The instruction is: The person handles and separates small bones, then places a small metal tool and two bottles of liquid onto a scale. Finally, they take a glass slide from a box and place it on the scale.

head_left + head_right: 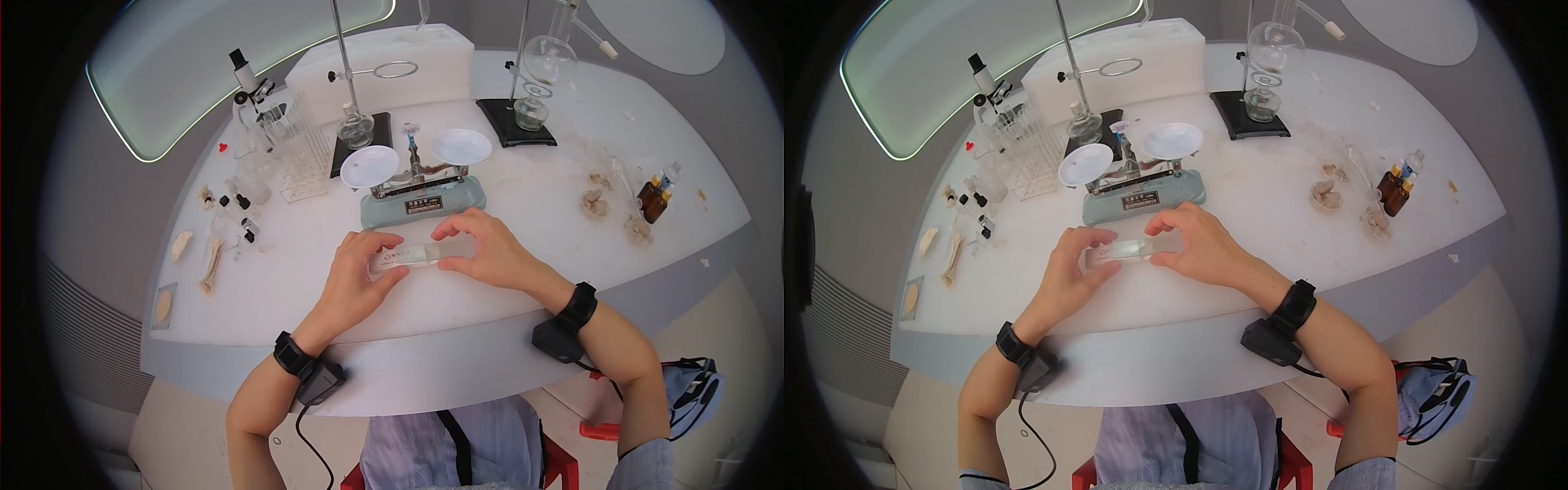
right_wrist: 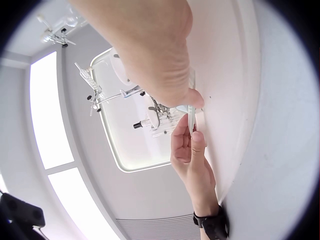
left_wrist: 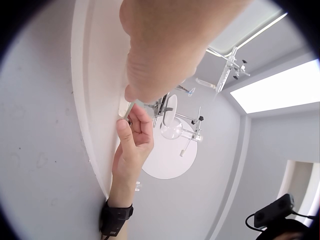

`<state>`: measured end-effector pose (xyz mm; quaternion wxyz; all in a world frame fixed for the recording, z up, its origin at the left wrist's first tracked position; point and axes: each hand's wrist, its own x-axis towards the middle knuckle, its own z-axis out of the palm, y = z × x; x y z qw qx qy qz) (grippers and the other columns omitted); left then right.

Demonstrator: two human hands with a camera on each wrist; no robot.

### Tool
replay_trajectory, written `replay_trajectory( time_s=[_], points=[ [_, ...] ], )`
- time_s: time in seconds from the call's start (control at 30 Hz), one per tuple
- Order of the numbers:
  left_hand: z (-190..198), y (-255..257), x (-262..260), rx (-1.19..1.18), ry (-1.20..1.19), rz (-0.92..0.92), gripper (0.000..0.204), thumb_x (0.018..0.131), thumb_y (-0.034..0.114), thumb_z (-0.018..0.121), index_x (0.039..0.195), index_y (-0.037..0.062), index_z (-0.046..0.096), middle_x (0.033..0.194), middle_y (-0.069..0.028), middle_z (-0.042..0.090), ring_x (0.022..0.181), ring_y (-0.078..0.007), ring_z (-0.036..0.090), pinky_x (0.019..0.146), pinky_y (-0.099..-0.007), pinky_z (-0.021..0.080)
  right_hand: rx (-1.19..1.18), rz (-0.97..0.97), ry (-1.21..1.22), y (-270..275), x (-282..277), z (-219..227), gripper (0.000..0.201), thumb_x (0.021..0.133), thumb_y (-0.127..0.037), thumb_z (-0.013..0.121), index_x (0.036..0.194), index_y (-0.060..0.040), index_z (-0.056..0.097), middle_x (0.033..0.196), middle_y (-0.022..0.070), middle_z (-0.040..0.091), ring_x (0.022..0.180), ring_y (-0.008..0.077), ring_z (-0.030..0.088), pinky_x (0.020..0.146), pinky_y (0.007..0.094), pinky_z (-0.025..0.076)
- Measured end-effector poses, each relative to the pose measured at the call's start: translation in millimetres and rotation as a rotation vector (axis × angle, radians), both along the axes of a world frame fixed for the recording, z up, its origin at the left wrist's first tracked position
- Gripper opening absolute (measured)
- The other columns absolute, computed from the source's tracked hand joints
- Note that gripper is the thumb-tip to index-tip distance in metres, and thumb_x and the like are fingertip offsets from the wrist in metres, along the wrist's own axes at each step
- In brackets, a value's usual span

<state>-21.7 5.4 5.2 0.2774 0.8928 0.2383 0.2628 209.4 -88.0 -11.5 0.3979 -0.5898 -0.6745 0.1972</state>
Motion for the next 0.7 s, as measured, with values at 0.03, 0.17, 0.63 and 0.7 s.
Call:
replay_trajectory(
  time_s=[0.03,0.17,0.63,0.7],
  points=[
    [-0.4,0.4,0.3,0.003,0.0,-0.005,0.039,0.079,0.009,0.074,0.116,0.0039,0.064,0.106,-0.0118,0.063,0.1,-0.0256,0.055,0.092,-0.0374,0.045,-0.004,0.003,-0.004,0.1,0.6,-0.5,0.037,0.073,-0.016,0.082,0.106,-0.0093,0.067,0.104,0.0096,0.062,0.104,0.0245,0.059,0.093,0.037,0.047],
    [-3.2,1.6,-0.2,0.011,0.002,-0.004,0.039,0.079,0.008,0.074,0.116,0.0041,0.064,0.105,-0.0118,0.063,0.1,-0.026,0.055,0.091,-0.0375,0.045,-0.007,0.005,-0.019,0.1,1.2,-1.8,0.035,0.075,-0.016,0.08,0.107,-0.0097,0.067,0.105,0.0099,0.061,0.106,0.0249,0.058,0.089,0.0365,0.048],
    [-2.8,2.2,-0.4,0.058,0.023,-0.014,0.037,0.078,0.006,0.072,0.114,0.0028,0.064,0.105,-0.0132,0.063,0.101,-0.0277,0.056,0.091,-0.0375,0.045,0.018,0.022,-0.022,1.6,2.6,-4.5,0.032,0.077,-0.017,0.079,0.106,-0.0098,0.067,0.103,0.0099,0.061,0.105,0.0251,0.057,0.087,0.0364,0.048],
    [-2.6,2.4,-0.5,0.059,0.022,-0.014,0.037,0.078,0.006,0.072,0.114,0.0026,0.064,0.105,-0.0131,0.063,0.101,-0.0278,0.056,0.091,-0.0375,0.045,0.018,0.022,-0.024,1.1,2.5,-3.9,0.032,0.077,-0.018,0.079,0.106,-0.0099,0.067,0.103,0.0097,0.061,0.105,0.025,0.057,0.087,0.0364,0.048]
  ],
)
